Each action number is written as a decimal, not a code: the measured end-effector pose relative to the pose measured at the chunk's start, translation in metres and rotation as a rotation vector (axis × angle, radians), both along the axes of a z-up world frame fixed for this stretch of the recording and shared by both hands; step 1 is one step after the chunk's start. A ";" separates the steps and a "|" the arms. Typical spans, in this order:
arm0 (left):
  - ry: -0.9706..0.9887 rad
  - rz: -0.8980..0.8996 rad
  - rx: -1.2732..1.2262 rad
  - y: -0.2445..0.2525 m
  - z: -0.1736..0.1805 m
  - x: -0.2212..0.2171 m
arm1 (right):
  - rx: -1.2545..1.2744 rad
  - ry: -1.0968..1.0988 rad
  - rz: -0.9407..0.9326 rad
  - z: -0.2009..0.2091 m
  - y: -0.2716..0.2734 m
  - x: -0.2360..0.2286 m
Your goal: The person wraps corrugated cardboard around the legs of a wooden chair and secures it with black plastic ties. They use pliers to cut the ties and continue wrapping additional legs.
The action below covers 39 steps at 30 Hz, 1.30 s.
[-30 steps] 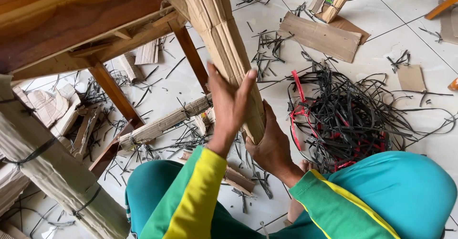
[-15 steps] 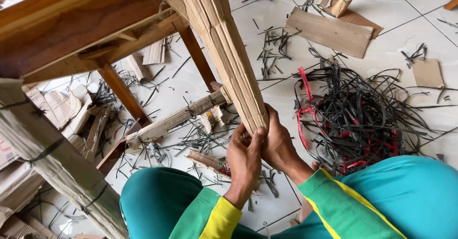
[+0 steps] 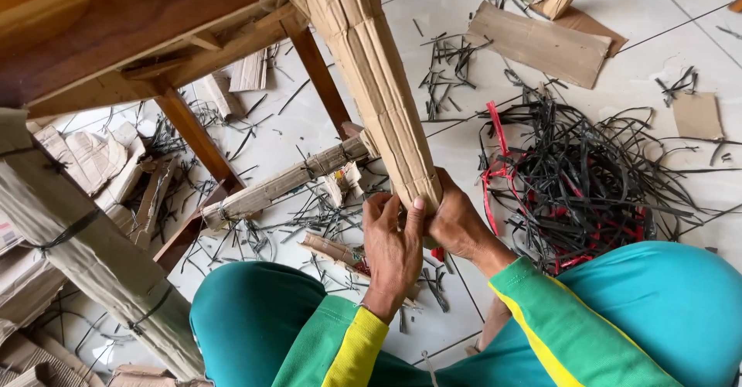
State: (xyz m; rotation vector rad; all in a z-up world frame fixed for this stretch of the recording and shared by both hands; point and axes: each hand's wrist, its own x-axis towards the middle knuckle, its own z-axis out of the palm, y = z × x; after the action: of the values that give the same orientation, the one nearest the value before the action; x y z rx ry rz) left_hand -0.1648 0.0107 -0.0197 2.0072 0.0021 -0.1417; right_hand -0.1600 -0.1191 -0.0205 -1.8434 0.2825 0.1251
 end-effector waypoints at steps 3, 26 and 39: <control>-0.006 -0.024 0.007 0.000 0.018 0.004 | 0.000 -0.019 -0.029 -0.010 -0.002 0.002; 0.191 0.044 -0.333 -0.010 0.021 0.005 | 0.059 -0.028 -0.018 0.002 0.002 -0.002; 0.330 -0.053 -0.499 -0.004 0.014 0.013 | 0.058 -0.128 -0.030 0.010 0.006 -0.007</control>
State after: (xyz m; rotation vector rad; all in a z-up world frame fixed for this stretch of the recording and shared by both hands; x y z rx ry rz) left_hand -0.1513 0.0065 -0.0057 1.4686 0.1132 -0.4604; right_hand -0.1668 -0.1132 -0.0108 -1.7806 0.2144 -0.0059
